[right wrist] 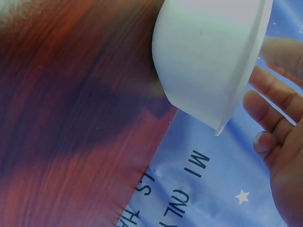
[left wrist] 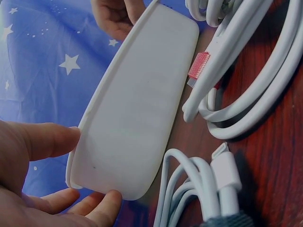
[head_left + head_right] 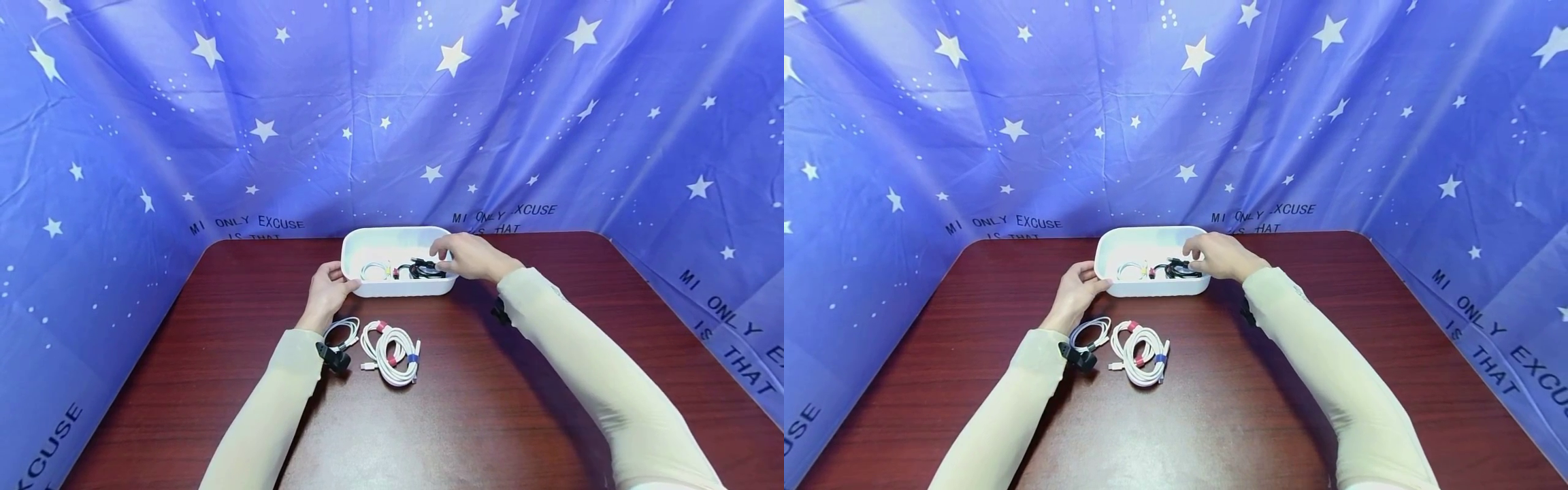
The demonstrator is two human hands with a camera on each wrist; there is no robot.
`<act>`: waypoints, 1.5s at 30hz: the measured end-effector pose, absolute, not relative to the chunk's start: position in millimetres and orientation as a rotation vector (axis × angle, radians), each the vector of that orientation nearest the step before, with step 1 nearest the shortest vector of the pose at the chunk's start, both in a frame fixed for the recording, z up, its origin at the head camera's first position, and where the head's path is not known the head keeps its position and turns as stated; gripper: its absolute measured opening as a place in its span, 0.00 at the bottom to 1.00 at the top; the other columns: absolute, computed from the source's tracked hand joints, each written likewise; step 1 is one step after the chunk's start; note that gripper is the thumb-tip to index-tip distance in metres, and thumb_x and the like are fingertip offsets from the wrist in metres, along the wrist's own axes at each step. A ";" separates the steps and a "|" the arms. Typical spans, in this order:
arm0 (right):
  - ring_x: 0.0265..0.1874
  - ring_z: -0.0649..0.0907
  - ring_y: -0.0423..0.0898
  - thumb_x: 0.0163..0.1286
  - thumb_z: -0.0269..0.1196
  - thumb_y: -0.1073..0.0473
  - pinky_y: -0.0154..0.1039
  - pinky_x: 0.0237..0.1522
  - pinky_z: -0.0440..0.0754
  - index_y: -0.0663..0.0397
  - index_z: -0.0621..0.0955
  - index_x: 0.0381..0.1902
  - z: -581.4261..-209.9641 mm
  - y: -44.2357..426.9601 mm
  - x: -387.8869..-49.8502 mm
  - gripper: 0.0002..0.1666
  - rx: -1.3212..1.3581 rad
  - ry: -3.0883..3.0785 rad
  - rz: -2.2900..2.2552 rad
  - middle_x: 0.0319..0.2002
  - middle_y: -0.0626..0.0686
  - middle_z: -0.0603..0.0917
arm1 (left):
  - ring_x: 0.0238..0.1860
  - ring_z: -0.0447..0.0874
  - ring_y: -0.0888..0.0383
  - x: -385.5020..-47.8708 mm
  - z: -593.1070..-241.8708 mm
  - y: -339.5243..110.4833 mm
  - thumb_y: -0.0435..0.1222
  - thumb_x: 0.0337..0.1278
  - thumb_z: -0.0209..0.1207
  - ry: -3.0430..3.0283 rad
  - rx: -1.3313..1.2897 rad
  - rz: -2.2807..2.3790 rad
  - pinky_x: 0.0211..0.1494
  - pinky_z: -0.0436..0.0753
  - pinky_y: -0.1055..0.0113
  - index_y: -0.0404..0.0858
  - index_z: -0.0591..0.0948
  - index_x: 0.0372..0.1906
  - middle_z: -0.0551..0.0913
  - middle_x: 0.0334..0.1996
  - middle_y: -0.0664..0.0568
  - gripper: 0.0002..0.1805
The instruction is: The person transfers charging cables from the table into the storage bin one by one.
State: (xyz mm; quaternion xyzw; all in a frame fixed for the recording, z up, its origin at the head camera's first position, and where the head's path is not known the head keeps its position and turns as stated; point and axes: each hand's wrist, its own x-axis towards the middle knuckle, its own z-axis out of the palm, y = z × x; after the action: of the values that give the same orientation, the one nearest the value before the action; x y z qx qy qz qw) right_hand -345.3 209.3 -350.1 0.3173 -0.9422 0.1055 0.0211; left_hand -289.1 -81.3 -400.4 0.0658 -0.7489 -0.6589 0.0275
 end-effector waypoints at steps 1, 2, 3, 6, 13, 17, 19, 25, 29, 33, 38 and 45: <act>0.37 0.83 0.48 0.62 0.66 0.54 0.46 0.40 0.78 0.50 0.82 0.49 -350.3 210.2 -344.1 0.17 0.982 -2.915 0.335 0.43 0.48 0.84 | 0.51 0.78 0.49 -289.1 -400.8 -81.3 0.23 0.48 0.64 -2.309 0.203 -2.038 0.54 0.78 0.60 0.27 0.69 0.60 0.77 0.54 0.34 0.31; 0.36 0.82 0.47 0.62 0.66 0.54 0.46 0.40 0.78 0.50 0.82 0.49 -350.6 211.2 -343.0 0.17 0.982 -2.910 0.342 0.42 0.48 0.84 | 0.51 0.78 0.49 -289.1 -401.2 -81.3 0.23 0.48 0.64 -2.308 0.204 -2.040 0.54 0.78 0.60 0.27 0.69 0.60 0.77 0.54 0.34 0.31; 0.36 0.82 0.47 0.62 0.66 0.54 0.46 0.39 0.77 0.50 0.82 0.48 -350.8 212.1 -341.8 0.17 0.983 -2.905 0.353 0.41 0.47 0.84 | 0.51 0.78 0.49 -289.1 -401.4 -81.4 0.23 0.48 0.65 -2.307 0.206 -2.041 0.54 0.78 0.60 0.27 0.69 0.60 0.77 0.54 0.34 0.31; 0.34 0.81 0.45 0.62 0.66 0.54 0.46 0.38 0.77 0.50 0.81 0.48 -351.9 215.2 -338.8 0.17 0.981 -2.884 0.373 0.38 0.47 0.84 | 0.51 0.78 0.49 -289.4 -400.8 -81.5 0.23 0.48 0.65 -2.309 0.211 -2.041 0.54 0.78 0.60 0.27 0.69 0.60 0.77 0.54 0.35 0.31; 0.33 0.81 0.45 0.61 0.67 0.54 0.44 0.37 0.77 0.51 0.81 0.48 -354.5 223.2 -329.3 0.18 0.939 -2.841 0.480 0.37 0.48 0.84 | 0.53 0.77 0.48 -288.3 -399.0 -81.6 0.25 0.49 0.65 -2.326 0.229 -2.038 0.55 0.77 0.59 0.29 0.69 0.62 0.76 0.55 0.35 0.31; 0.31 0.81 0.46 0.60 0.67 0.54 0.43 0.36 0.76 0.52 0.81 0.47 -357.5 226.9 -323.2 0.18 0.899 -2.813 0.545 0.36 0.48 0.84 | 0.53 0.76 0.49 -287.5 -398.5 -81.5 0.25 0.50 0.64 -2.335 0.233 -2.032 0.55 0.77 0.59 0.29 0.68 0.62 0.76 0.55 0.36 0.32; 0.31 0.81 0.48 0.59 0.68 0.55 0.43 0.36 0.76 0.54 0.81 0.47 -358.7 228.1 -320.6 0.18 0.885 -2.792 0.594 0.36 0.48 0.84 | 0.53 0.76 0.48 -287.6 -398.5 -81.5 0.25 0.50 0.64 -2.337 0.232 -2.028 0.55 0.77 0.59 0.29 0.68 0.62 0.76 0.55 0.35 0.32; 0.34 0.81 0.49 0.59 0.68 0.57 0.42 0.37 0.77 0.55 0.82 0.45 -362.4 230.3 -314.4 0.17 0.828 -2.734 0.773 0.35 0.50 0.83 | 0.53 0.76 0.49 -288.2 -399.2 -82.0 0.25 0.50 0.65 -2.341 0.240 -2.022 0.54 0.77 0.59 0.30 0.68 0.63 0.76 0.55 0.36 0.32; 0.35 0.81 0.49 0.59 0.68 0.56 0.44 0.38 0.78 0.55 0.81 0.46 -366.8 232.6 -311.6 0.17 0.781 -2.707 0.848 0.37 0.52 0.84 | 0.53 0.76 0.49 -288.1 -399.6 -81.6 0.26 0.50 0.65 -2.340 0.244 -2.024 0.54 0.77 0.59 0.30 0.68 0.63 0.76 0.55 0.36 0.32; 0.37 0.80 0.50 0.59 0.69 0.57 0.48 0.41 0.78 0.57 0.81 0.48 -369.5 233.5 -308.2 0.20 0.729 -2.685 0.905 0.40 0.57 0.83 | 0.53 0.76 0.49 -287.9 -399.6 -81.4 0.25 0.50 0.64 -2.339 0.234 -2.025 0.55 0.77 0.59 0.30 0.68 0.63 0.76 0.55 0.36 0.32; 0.39 0.79 0.52 0.56 0.70 0.56 0.48 0.44 0.77 0.62 0.79 0.50 -370.7 232.6 -303.9 0.25 0.612 -2.673 0.947 0.42 0.61 0.81 | 0.53 0.76 0.49 -287.7 -400.0 -81.5 0.25 0.50 0.65 -2.333 0.235 -2.030 0.55 0.77 0.59 0.29 0.68 0.62 0.76 0.55 0.36 0.32; 0.41 0.81 0.55 0.56 0.71 0.56 0.50 0.46 0.78 0.64 0.78 0.51 -374.9 232.7 -302.9 0.28 0.439 -2.685 1.046 0.44 0.62 0.79 | 0.53 0.76 0.49 -288.2 -400.7 -81.7 0.25 0.50 0.65 -2.348 0.247 -2.022 0.55 0.77 0.59 0.30 0.68 0.62 0.76 0.55 0.36 0.32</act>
State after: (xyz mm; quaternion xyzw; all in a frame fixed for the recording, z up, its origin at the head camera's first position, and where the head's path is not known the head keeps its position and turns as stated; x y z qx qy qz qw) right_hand -302.9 232.7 -374.9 0.1495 -0.9153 0.3565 0.1132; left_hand -288.2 -81.7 -400.7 0.0795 -0.7553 -0.6503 0.0167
